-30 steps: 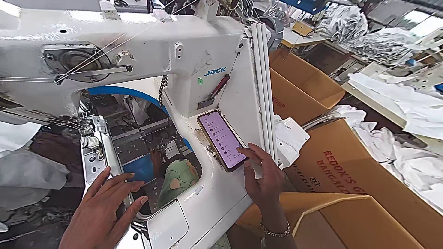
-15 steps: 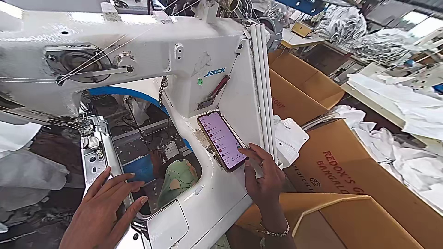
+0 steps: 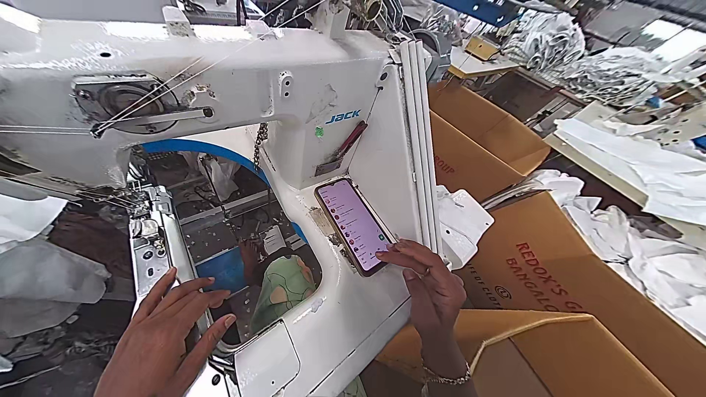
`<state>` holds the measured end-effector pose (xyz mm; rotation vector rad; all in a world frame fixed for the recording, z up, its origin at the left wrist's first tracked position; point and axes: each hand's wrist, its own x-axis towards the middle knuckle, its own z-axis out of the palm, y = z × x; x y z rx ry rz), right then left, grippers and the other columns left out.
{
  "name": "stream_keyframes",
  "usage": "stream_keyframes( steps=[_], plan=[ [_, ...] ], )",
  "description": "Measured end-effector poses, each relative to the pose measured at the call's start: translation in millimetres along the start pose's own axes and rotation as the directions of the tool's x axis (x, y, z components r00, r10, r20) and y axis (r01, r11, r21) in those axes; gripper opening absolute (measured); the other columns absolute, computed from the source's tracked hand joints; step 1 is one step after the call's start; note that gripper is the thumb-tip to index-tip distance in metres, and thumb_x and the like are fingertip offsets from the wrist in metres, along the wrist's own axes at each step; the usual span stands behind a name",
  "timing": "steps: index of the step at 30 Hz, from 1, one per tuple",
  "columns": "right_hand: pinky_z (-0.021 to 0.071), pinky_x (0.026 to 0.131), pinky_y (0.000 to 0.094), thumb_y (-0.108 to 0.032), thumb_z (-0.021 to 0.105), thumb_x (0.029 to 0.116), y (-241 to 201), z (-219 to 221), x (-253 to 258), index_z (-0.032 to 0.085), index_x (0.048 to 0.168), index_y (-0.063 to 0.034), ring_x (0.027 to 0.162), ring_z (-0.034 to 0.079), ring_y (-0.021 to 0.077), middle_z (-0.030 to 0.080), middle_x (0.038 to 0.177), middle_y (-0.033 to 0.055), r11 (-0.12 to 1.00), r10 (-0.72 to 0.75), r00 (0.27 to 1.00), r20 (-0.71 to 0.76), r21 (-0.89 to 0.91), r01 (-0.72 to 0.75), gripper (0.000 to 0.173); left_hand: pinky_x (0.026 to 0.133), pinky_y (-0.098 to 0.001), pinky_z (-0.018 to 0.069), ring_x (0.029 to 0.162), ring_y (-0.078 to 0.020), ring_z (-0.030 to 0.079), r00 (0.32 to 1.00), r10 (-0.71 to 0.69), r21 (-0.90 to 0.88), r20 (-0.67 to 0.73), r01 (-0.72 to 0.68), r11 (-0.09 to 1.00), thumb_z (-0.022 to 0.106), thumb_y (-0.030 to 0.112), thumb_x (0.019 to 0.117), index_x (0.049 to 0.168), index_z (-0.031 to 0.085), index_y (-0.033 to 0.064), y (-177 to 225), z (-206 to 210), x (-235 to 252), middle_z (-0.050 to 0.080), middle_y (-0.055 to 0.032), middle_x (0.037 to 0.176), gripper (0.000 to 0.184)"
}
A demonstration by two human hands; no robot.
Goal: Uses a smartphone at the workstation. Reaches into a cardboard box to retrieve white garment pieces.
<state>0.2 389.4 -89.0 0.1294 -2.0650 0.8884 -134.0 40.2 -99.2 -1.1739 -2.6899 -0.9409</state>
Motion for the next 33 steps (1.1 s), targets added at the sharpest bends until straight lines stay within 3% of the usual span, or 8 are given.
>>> stream_keyframes(
  steps=[3,7,11,15,33],
  plan=[
    [0.0330,0.121,0.0329,-0.023,0.043,0.1072,-1.9,0.7,-0.2,0.064,0.119,-0.0152,0.114,0.067,0.0040,0.078,0.108,-0.0053,0.997,-0.022,0.996,0.091,-0.077,0.029,0.026,0.122,-0.0600,0.0196,0.118,-0.0287,0.066,1.000,0.001,0.002,0.011,-0.001,1.000,0.050,0.048,0.1018,0.105,0.077,0.0083,0.1,-0.8,-0.2,0.076,-0.0071,0.102,0.048],
    [0.0262,0.121,0.0359,-0.021,0.043,0.1040,-4.4,3.7,1.1,0.065,0.118,-0.0119,0.109,0.067,0.0045,0.078,0.105,-0.0027,0.992,0.000,0.988,0.157,-0.125,0.020,0.028,0.122,-0.0597,0.0199,0.117,-0.0282,0.067,1.000,0.010,0.003,0.012,-0.010,1.000,0.050,0.047,0.1016,0.105,0.077,0.0081,0.4,-1.3,0.2,0.076,-0.0074,0.101,0.047],
    [0.0339,0.119,0.0293,-0.024,0.044,0.1054,-2.2,1.9,0.3,0.059,0.129,-0.0107,0.113,0.067,0.0027,0.078,0.106,-0.0036,0.995,0.032,0.995,0.093,-0.097,-0.023,0.031,0.122,-0.0604,0.0195,0.117,-0.0290,0.067,1.000,0.002,0.003,0.019,-0.002,1.000,0.050,0.047,0.1016,0.105,0.077,0.0076,0.8,-2.1,0.5,0.076,-0.0079,0.101,0.048],
    [0.0456,0.106,0.0210,-0.021,0.047,0.1014,-2.5,3.0,0.1,0.058,0.130,-0.0048,0.113,0.066,0.0058,0.077,0.107,-0.0001,0.992,0.041,0.998,0.053,-0.118,-0.034,0.034,0.122,-0.0604,0.0193,0.117,-0.0293,0.066,1.000,0.004,-0.002,0.021,-0.004,1.000,0.051,0.046,0.1014,0.105,0.077,0.0075,0.4,-2.1,0.4,0.076,-0.0079,0.102,0.047],
    [0.0463,0.102,0.0198,-0.021,0.048,0.1002,-3.3,5.7,0.3,0.060,0.126,0.0016,0.111,0.066,0.0077,0.078,0.108,0.0054,0.974,0.031,0.999,0.041,-0.227,-0.021,0.036,0.123,-0.0585,0.0194,0.119,-0.0266,0.066,1.000,0.009,0.006,-0.006,-0.009,1.000,0.048,0.051,0.1018,0.104,0.077,0.0096,-1.3,0.9,-0.4,0.077,-0.0053,0.102,0.051]
  ],
)
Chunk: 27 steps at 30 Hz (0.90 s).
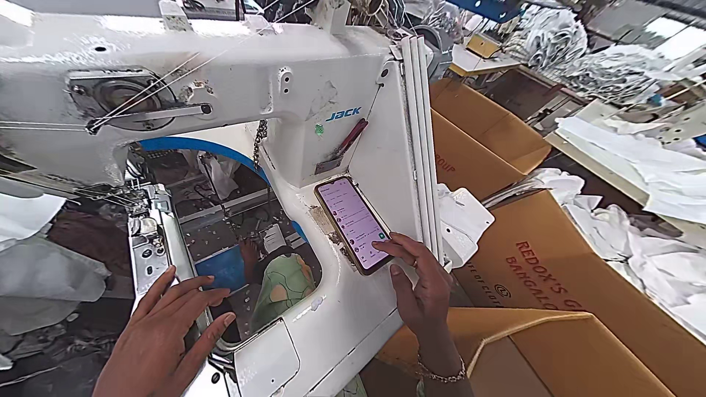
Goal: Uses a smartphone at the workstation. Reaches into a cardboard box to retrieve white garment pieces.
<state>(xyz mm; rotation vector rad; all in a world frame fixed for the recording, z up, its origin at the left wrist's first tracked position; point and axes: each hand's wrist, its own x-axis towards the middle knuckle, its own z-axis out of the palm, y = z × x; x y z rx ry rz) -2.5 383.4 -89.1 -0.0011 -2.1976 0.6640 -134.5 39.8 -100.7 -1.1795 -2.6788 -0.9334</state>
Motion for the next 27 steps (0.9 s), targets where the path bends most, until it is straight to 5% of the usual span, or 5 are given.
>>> stream_keyframes(
  steps=[8,22,27],
  plan=[
    [0.0445,0.109,0.0198,-0.022,0.050,0.1006,-2.2,1.2,2.5,0.036,0.143,-0.0039,0.123,0.062,0.0036,0.072,0.125,0.0041,0.999,0.020,0.999,-0.036,0.034,-0.018,0.048,0.122,-0.0592,0.0197,0.118,-0.0294,0.066,1.000,-0.006,0.000,0.016,0.006,1.000,0.051,0.047,0.1011,0.104,0.077,0.0074,2.3,-2.4,0.9,0.077,-0.0073,0.103,0.048],
    [0.0444,0.109,0.0262,-0.025,0.053,0.0979,-4.4,3.3,3.7,0.043,0.141,0.0029,0.123,0.062,0.0109,0.073,0.123,0.0104,0.995,0.017,1.000,0.009,-0.098,-0.016,0.053,0.122,-0.0600,0.0198,0.116,-0.0277,0.067,1.000,0.000,-0.001,0.007,0.000,1.000,0.048,0.049,0.1016,0.105,0.077,0.0079,1.0,-0.8,1.3,0.076,-0.0066,0.102,0.050],
    [0.0417,0.112,0.0327,-0.045,0.041,0.1062,-5.9,3.9,3.9,0.046,0.142,0.0008,0.130,0.058,0.0158,0.071,0.129,0.0097,0.990,0.010,0.998,0.055,-0.143,-0.002,0.058,0.123,-0.0586,0.0180,0.117,-0.0252,0.066,1.000,0.000,-0.001,-0.001,0.000,1.000,0.048,0.050,0.1020,0.105,0.077,0.0096,-1.4,0.8,-0.3,0.076,-0.0043,0.102,0.050]
  ],
)
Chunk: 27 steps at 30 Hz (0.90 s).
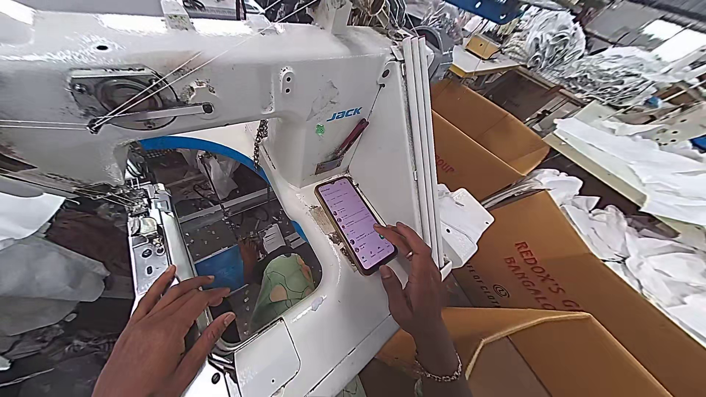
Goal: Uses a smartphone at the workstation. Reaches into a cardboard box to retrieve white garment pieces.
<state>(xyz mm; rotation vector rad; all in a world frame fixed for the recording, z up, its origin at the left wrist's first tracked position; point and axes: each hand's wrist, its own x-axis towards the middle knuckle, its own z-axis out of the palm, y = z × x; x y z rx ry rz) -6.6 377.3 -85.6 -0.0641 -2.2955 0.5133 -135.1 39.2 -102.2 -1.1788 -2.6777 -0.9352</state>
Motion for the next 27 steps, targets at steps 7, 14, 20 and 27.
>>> stream_keyframes(
  steps=[7,14,20,27],
  plan=[
    [0.0412,0.111,0.0384,-0.050,0.041,0.1053,-0.2,1.9,-0.5,0.048,0.142,-0.0024,0.130,0.058,0.0203,0.070,0.131,0.0093,0.999,-0.019,1.000,0.020,-0.045,0.020,0.061,0.123,-0.0589,0.0194,0.118,-0.0267,0.067,1.000,-0.007,0.000,0.006,0.007,1.000,0.049,0.049,0.1018,0.105,0.077,0.0088,1.8,-1.2,0.5,0.077,-0.0056,0.102,0.049],
    [0.0390,0.115,0.0429,-0.046,0.054,0.0981,1.6,7.2,13.2,0.048,0.143,0.0022,0.134,0.055,0.0256,0.067,0.135,0.0128,0.999,-0.036,0.996,0.085,0.017,0.034,0.066,0.123,-0.0582,0.0198,0.117,-0.0258,0.067,1.000,-0.005,0.000,0.006,0.005,1.000,0.048,0.049,0.1016,0.105,0.077,0.0091,2.9,-2.2,1.3,0.077,-0.0052,0.102,0.049],
    [0.0357,0.115,0.0522,-0.046,0.053,0.0973,0.7,22.5,26.3,0.048,0.143,0.0025,0.134,0.057,0.0273,0.068,0.135,0.0111,0.998,-0.058,0.992,0.109,-0.002,0.059,0.067,0.122,-0.0592,0.0203,0.117,-0.0271,0.067,1.000,-0.003,0.001,-0.006,0.003,1.000,0.048,0.048,0.1019,0.104,0.077,0.0083,3.4,-1.8,1.5,0.077,-0.0057,0.100,0.050],
    [0.0224,0.118,0.0611,-0.047,0.050,0.0970,-3.1,21.7,23.3,0.049,0.142,-0.0056,0.138,0.053,0.0252,0.068,0.137,0.0040,0.993,-0.104,0.983,0.151,-0.040,0.111,0.062,0.122,-0.0592,0.0204,0.117,-0.0270,0.067,1.000,0.000,-0.006,-0.002,0.000,1.000,0.048,0.050,0.1019,0.104,0.077,0.0087,3.0,-1.3,1.7,0.077,-0.0055,0.101,0.050]
  ],
)
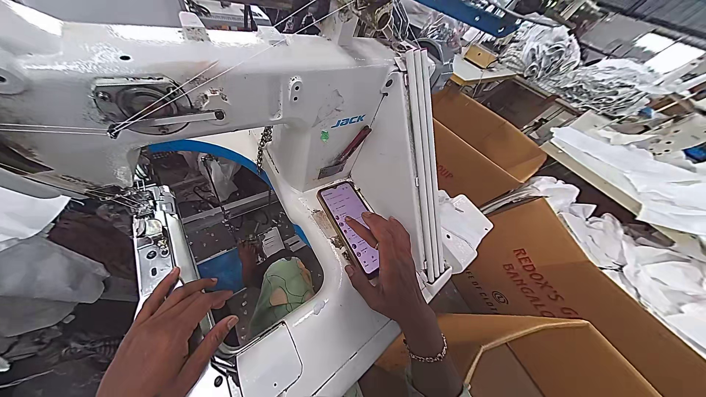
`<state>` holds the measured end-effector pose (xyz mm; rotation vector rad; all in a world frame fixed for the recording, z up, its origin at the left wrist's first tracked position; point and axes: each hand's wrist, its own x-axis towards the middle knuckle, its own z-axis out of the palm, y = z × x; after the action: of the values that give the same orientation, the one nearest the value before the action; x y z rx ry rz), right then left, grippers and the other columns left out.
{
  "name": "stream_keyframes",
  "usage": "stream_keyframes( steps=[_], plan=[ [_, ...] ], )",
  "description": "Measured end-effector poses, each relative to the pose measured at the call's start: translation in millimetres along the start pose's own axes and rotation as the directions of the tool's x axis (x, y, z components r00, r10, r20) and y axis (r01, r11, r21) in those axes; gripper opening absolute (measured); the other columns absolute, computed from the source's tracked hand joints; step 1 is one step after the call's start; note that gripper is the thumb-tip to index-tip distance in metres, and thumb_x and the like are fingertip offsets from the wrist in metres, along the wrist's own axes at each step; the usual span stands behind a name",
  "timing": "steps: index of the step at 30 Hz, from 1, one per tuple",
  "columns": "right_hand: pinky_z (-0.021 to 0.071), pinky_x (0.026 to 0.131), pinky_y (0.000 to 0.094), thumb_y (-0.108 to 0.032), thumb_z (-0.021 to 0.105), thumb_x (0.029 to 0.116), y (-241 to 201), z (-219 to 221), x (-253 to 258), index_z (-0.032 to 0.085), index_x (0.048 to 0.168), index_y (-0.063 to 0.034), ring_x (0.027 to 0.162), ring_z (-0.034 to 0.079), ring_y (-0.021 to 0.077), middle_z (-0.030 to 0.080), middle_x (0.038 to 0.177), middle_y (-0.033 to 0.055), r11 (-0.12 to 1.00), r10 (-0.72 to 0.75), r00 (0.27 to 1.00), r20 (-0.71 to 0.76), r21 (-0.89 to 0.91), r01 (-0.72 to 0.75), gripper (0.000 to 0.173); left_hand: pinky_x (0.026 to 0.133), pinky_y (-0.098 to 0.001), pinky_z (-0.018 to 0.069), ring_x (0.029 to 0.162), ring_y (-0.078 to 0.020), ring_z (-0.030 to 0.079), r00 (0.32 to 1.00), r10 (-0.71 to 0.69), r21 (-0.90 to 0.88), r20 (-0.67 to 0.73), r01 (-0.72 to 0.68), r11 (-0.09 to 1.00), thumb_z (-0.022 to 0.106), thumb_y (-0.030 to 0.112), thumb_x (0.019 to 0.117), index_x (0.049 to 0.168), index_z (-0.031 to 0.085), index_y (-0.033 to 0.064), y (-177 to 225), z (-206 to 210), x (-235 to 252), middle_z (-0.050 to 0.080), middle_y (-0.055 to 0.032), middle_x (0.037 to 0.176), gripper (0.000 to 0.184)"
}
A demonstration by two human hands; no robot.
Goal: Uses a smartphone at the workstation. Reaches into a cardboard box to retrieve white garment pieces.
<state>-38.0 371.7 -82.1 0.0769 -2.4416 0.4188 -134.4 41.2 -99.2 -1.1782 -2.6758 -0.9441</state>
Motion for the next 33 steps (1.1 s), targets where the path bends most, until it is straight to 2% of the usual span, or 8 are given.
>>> stream_keyframes(
  steps=[7,11,15,18,21,25,29,33],
  plan=[
    [0.0207,0.117,0.0649,-0.051,0.048,0.0980,0.9,1.7,0.8,0.051,0.144,-0.0036,0.140,0.052,0.0252,0.067,0.139,0.0050,1.000,-0.014,0.998,0.066,0.024,0.013,0.066,0.122,-0.0561,0.0216,0.115,-0.0236,0.068,0.999,0.012,0.017,-0.040,-0.011,1.000,0.047,0.052,0.1015,0.103,0.077,0.0110,-1.6,3.3,-1.2,0.076,-0.0030,0.099,0.051],
    [0.0265,0.118,0.0585,-0.048,0.050,0.0975,3.6,-0.6,-1.6,0.043,0.147,-0.0016,0.141,0.051,0.0250,0.064,0.142,0.0083,0.997,0.005,1.000,-0.001,0.082,-0.005,0.068,0.122,-0.0573,0.0208,0.115,-0.0244,0.068,1.000,0.013,0.014,-0.027,-0.012,1.000,0.047,0.051,0.1019,0.104,0.077,0.0099,-1.2,1.9,-0.6,0.076,-0.0049,0.100,0.051],
    [0.0301,0.119,0.0498,-0.044,0.052,0.0965,4.1,-1.3,-2.3,0.043,0.146,0.0012,0.139,0.052,0.0224,0.066,0.139,0.0102,0.993,0.047,0.997,-0.068,0.109,-0.040,0.068,0.122,-0.0575,0.0206,0.115,-0.0243,0.067,0.999,0.011,0.008,-0.030,-0.011,1.000,0.047,0.051,0.1018,0.104,0.077,0.0100,-1.7,2.0,-1.2,0.076,-0.0045,0.101,0.050],
    [0.0335,0.118,0.0440,-0.035,0.054,0.0957,3.6,-0.8,-2.7,0.045,0.145,0.0036,0.137,0.053,0.0226,0.066,0.137,0.0118,0.993,0.068,0.994,-0.090,0.102,-0.059,0.063,0.122,-0.0578,0.0212,0.114,-0.0243,0.068,1.000,0.014,0.010,-0.026,-0.013,1.000,0.047,0.050,0.1017,0.104,0.077,0.0102,-2.0,1.9,-1.2,0.076,-0.0039,0.100,0.050],
    [0.0406,0.114,0.0406,-0.020,0.054,0.0936,1.3,-4.0,-6.4,0.050,0.140,0.0069,0.133,0.056,0.0251,0.068,0.133,0.0153,0.995,0.094,0.986,-0.140,0.058,-0.086,0.054,0.122,-0.0571,0.0218,0.113,-0.0240,0.068,0.999,0.015,0.012,-0.039,-0.014,1.000,0.048,0.050,0.1010,0.103,0.077,0.0103,-0.9,2.4,-0.8,0.076,-0.0037,0.099,0.049],
    [0.0392,0.116,0.0301,-0.013,0.050,0.0924,3.8,-14.6,-14.4,0.037,0.146,0.0087,0.138,0.052,0.0194,0.065,0.138,0.0155,0.986,0.131,0.986,-0.102,0.119,-0.119,0.059,0.122,-0.0556,0.0229,0.114,-0.0222,0.068,0.998,0.020,0.029,-0.059,-0.018,0.999,0.047,0.052,0.1014,0.102,0.077,0.0122,-1.9,4.2,-1.1,0.076,-0.0023,0.099,0.050],
    [0.0348,0.120,0.0376,-0.013,0.047,0.0923,4.2,-15.6,-16.1,0.041,0.147,0.0093,0.142,0.047,0.0261,0.059,0.144,0.0186,0.980,0.141,0.990,-0.013,0.143,-0.138,0.060,0.122,-0.0562,0.0221,0.115,-0.0237,0.067,0.999,0.019,0.015,-0.040,-0.018,1.000,0.047,0.051,0.1020,0.103,0.077,0.0110,-0.9,2.6,-1.2,0.076,-0.0034,0.100,0.050],
    [0.0390,0.115,0.0438,-0.015,0.045,0.0901,2.0,-12.3,-14.4,0.044,0.147,0.0050,0.140,0.048,0.0321,0.059,0.144,0.0192,0.993,0.113,0.993,0.025,0.040,-0.114,0.061,0.122,-0.0576,0.0204,0.116,-0.0257,0.067,1.000,0.007,0.012,-0.014,-0.007,1.000,0.045,0.052,0.1026,0.104,0.076,0.0099,-0.3,1.1,-0.8,0.077,-0.0041,0.101,0.053]
  ],
)
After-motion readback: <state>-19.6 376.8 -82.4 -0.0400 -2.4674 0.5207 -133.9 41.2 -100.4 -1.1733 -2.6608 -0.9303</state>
